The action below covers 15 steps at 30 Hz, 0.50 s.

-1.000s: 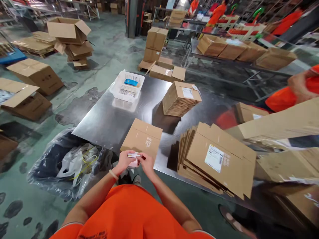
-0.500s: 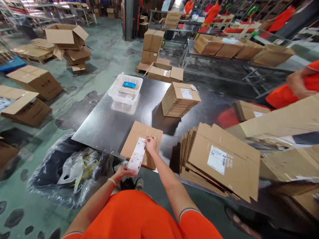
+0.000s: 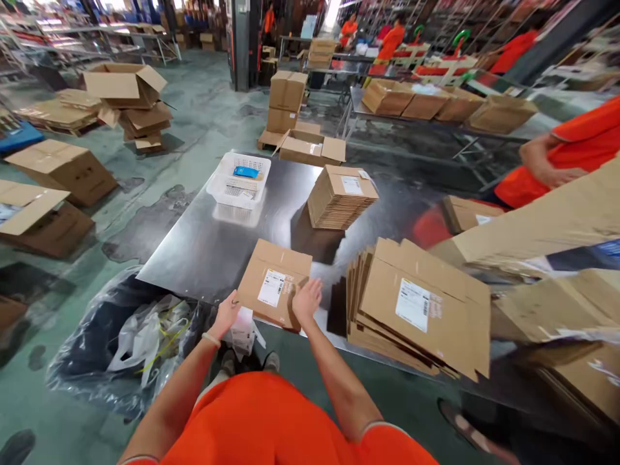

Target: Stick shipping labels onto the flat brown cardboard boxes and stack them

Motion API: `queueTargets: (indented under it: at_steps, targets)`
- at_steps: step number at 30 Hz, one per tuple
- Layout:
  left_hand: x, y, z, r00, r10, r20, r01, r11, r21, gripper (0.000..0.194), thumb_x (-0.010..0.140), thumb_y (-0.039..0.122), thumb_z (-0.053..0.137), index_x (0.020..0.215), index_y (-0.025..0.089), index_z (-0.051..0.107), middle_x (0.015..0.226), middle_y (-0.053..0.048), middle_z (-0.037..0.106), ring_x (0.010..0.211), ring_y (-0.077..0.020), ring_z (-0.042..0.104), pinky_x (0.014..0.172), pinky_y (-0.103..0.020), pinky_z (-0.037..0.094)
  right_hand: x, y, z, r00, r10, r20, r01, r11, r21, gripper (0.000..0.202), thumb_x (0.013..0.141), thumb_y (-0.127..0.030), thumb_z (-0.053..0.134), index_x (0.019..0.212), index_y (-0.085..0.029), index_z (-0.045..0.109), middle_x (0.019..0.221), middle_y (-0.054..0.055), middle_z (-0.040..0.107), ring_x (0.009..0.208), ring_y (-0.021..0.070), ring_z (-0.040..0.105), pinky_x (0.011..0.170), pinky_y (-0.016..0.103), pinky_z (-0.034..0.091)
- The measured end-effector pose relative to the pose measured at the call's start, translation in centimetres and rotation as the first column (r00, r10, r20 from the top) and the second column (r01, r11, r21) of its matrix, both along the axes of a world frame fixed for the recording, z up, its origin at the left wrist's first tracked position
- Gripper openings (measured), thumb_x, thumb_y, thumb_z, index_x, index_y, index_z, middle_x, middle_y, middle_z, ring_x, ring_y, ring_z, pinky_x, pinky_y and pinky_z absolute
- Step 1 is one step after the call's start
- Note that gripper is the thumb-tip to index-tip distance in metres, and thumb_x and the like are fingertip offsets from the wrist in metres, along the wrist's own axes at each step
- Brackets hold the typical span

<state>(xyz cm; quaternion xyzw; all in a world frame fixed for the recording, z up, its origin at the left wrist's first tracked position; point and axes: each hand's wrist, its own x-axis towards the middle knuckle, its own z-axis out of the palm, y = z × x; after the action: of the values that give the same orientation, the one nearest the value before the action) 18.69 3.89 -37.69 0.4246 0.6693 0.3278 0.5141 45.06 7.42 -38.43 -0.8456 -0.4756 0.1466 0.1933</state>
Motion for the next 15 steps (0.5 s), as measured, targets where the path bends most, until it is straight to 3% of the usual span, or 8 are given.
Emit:
queueTargets:
  at_steps: [2,5,9,12,15]
  targets:
    - [0.2,0.4,0.0,0.999,0.007,-0.036,-0.007,1.000,0.007,0.039,0.074,0.013,0.076,0.113,0.017,0.080,0.100,-0.010,0.084,0.103,-0.0306,0.077,0.102,-0.043,0.057,1.6,-1.2,0.1,0.995,-0.092,-0.025,0.091,0.995,-0.037,0.053,0.102,-0.038,0.049,0.140,-0.003,0.065,0.159,0.036,0.050,0.149,0.0419,0.050,0.114,0.055,0.045]
    - [-0.2,-0.1,-0.1,0.998,-0.004,-0.060,0.004,1.000,0.004,0.044,0.073,0.012,0.074,0.116,0.016,0.080,0.111,-0.014,0.085,0.118,-0.0358,0.075,0.112,-0.049,0.052,1.1,-2.4,0.5,0.988,-0.133,-0.080,0.127,0.989,-0.078,0.037,0.096,-0.032,0.053,0.117,-0.011,0.075,0.139,0.031,0.066,0.131,0.0382,0.064,0.103,0.048,0.052]
    - [-0.1,-0.8,1.0,0.998,-0.063,-0.002,0.063,0.997,0.055,0.047,0.074,0.023,0.075,0.119,0.013,0.080,0.121,-0.016,0.083,0.125,-0.0351,0.072,0.114,-0.047,0.051,1.0,-2.3,3.4,0.970,-0.185,-0.160,0.190,0.982,0.019,0.039,0.093,-0.035,0.054,0.124,-0.017,0.070,0.108,0.020,0.075,0.097,0.0334,0.072,0.082,0.043,0.053]
    - [1.1,-1.1,2.7,0.977,-0.158,0.145,0.139,0.981,0.135,0.056,0.075,0.041,0.076,0.123,0.013,0.080,0.112,-0.012,0.084,0.117,-0.0327,0.073,0.108,-0.045,0.055,6.7,-3.1,8.2,0.970,-0.202,-0.138,0.231,0.943,0.238,0.046,0.093,-0.044,0.055,0.128,-0.017,0.067,0.101,0.018,0.076,0.089,0.0318,0.070,0.080,0.043,0.051]
    - [2.3,-1.4,4.5,0.938,-0.233,0.257,0.202,0.969,0.139,0.053,0.076,0.053,0.074,0.110,0.013,0.082,0.094,-0.009,0.081,0.096,-0.0279,0.074,0.094,-0.041,0.058,17.0,-5.4,14.1,0.964,-0.267,-0.017,0.248,0.866,0.435,0.055,0.092,-0.061,0.052,0.116,-0.016,0.072,0.101,0.020,0.075,0.088,0.0317,0.069,0.081,0.047,0.051]
